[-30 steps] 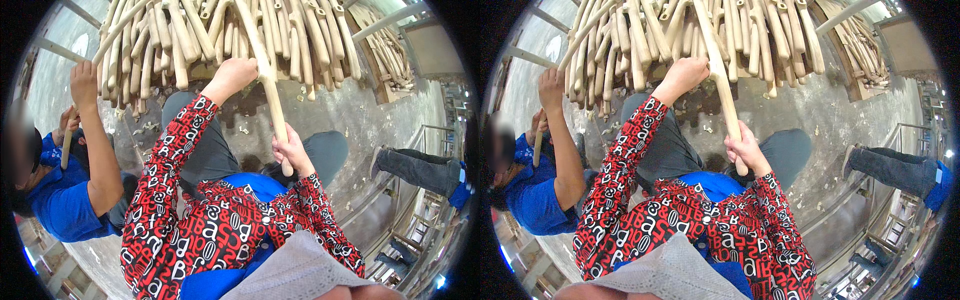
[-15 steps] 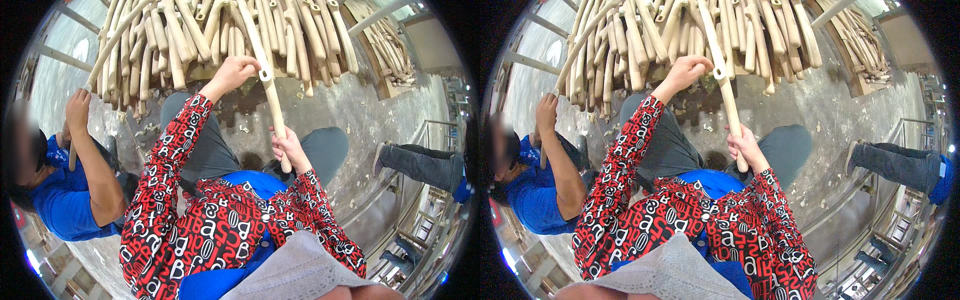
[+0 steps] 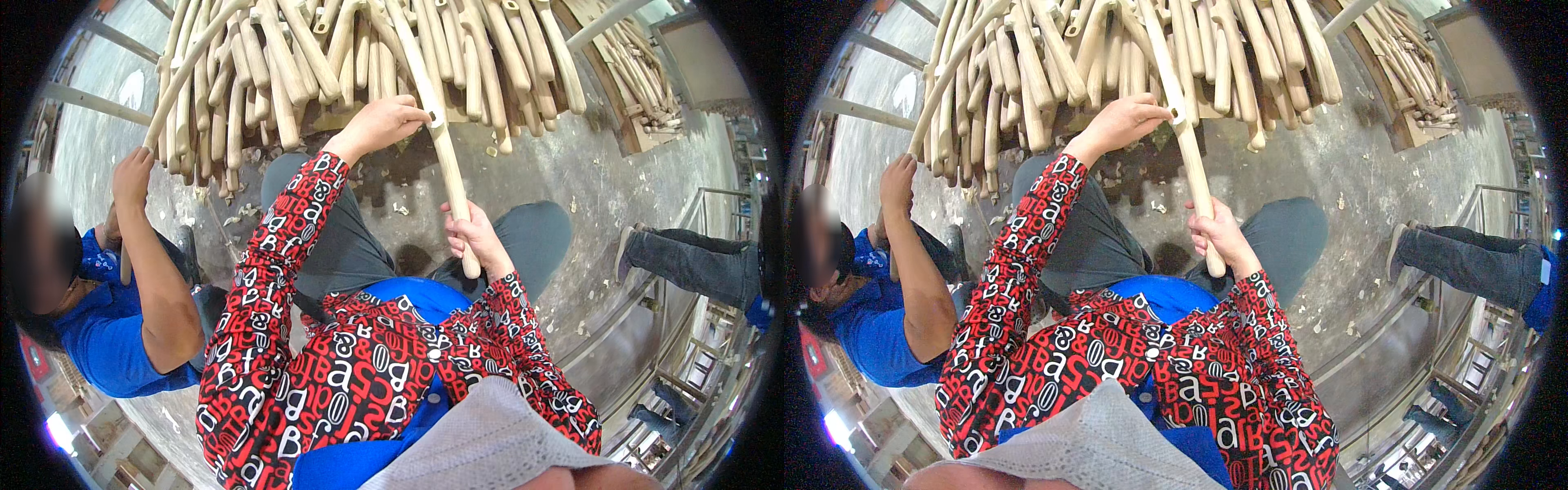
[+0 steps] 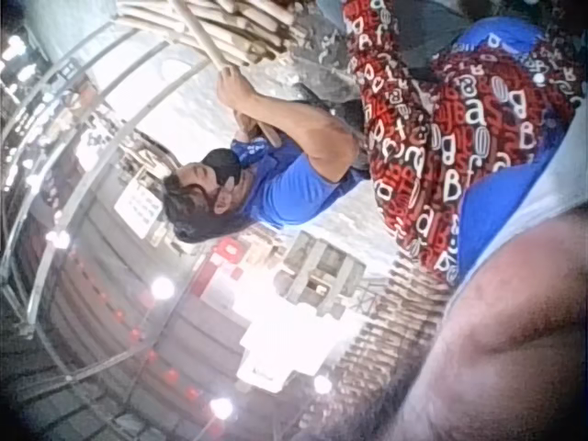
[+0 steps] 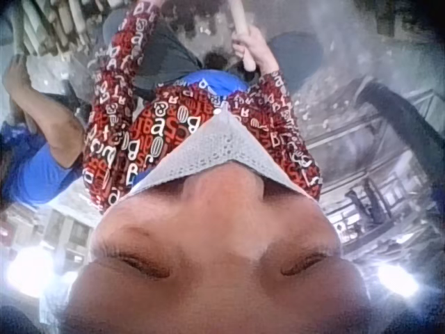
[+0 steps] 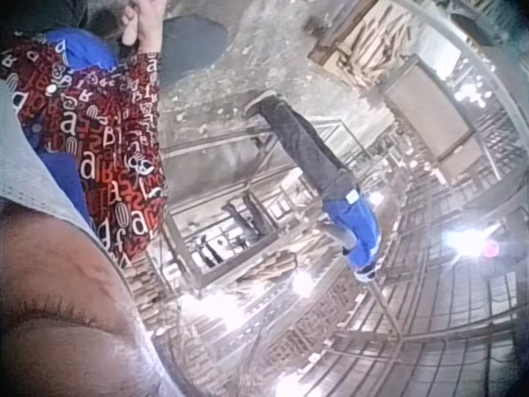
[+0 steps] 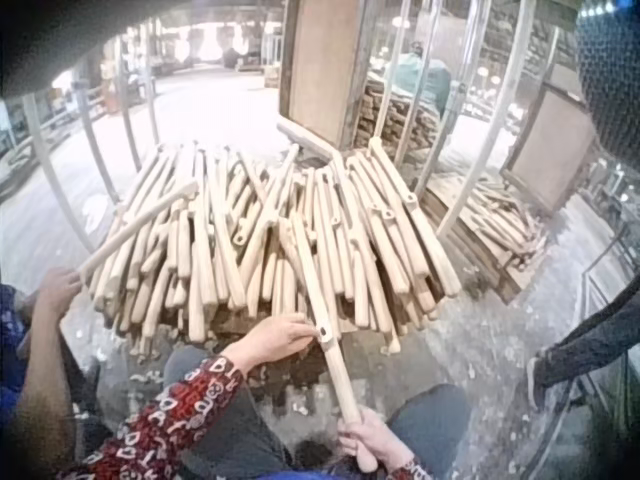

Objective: The person sits on the floor and repeatedly picks up wooden handles from a nearby pile. They rub the surface of each handle with their fingers to smooth it, then place it back on the pile. This process is repeated for multiple handles throughout the clip.

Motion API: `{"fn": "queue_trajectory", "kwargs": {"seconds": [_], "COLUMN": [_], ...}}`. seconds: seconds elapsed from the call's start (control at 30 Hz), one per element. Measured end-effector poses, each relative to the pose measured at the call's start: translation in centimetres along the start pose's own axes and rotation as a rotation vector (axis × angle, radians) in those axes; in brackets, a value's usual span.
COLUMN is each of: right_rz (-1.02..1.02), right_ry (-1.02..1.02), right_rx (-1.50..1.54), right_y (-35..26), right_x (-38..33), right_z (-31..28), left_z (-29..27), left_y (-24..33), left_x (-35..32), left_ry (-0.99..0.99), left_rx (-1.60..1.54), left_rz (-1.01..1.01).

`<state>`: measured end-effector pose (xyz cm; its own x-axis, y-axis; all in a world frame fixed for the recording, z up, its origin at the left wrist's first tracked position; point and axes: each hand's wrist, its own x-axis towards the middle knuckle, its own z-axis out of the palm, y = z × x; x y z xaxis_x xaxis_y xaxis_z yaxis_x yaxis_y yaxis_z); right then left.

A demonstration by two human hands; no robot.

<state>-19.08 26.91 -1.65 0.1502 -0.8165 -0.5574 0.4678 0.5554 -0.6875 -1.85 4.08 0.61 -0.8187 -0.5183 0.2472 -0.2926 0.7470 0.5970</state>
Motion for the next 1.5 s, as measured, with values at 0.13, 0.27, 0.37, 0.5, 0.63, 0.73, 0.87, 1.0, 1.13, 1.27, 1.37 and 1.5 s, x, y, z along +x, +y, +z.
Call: {"fn": "queue_trajectory", "kwargs": {"seconds": [0.13, 0.27, 0.37, 0.5, 0.63, 0.73, 0.87, 1.0, 1.13, 1.27, 1.37, 1.5], "right_rz": [-0.040, -0.049, -0.054, -0.056, -0.036, -0.041, -0.040, -0.024, -0.017, 0.004, -0.041, -0.080], "right_ry": [0.050, 0.084, 0.102, 0.134, 0.152, 0.113, 0.113, 0.140, 0.097, 0.091, 0.070, 0.118], "right_rx": [-0.133, -0.230, -0.283, -0.330, -0.326, -0.263, -0.251, -0.257, -0.154, -0.010, -0.064, -0.181], "right_y": [0.3, 0.8, 0.7, 1.1, 1.3, 1.3, 1.3, 1.1, 0.5, -0.6, -0.1, 1.1], "right_x": [0.1, 0.4, 0.6, 0.5, 0.5, 0.3, 0.5, 0.5, 0.6, 0.6, 0.7, 0.7], "right_z": [0.0, 0.0, -0.1, -0.2, 0.1, 0.2, 0.1, 0.3, 0.2, -0.2, 0.3, 0.5], "left_z": [0.7, 1.2, 1.3, 1.6, 2.0, 2.5, 3.3, 3.0, 2.0, 2.2, 1.5, 1.5], "left_y": [-0.2, -1.4, -2.0, -2.1, -2.2, -2.6, -1.9, -0.8, -0.9, -0.3, -1.3, -1.1], "left_x": [0.1, 0.2, 0.4, 0.5, 0.7, 0.6, 0.3, 0.0, -0.9, -0.4, -0.2, 0.2], "left_ry": [0.028, -0.049, -0.171, -0.276, -0.248, -0.188, 0.057, -0.004, -0.702, -0.378, 0.078, 0.033], "left_rx": [-0.002, -0.168, -0.439, -0.551, -0.653, -0.691, -0.281, -0.268, -0.664, -0.612, -0.796, -0.812], "left_rz": [-0.051, -0.133, -0.328, -0.398, -0.525, -0.488, -0.162, -0.170, -0.344, -0.423, -0.519, -0.489]}}
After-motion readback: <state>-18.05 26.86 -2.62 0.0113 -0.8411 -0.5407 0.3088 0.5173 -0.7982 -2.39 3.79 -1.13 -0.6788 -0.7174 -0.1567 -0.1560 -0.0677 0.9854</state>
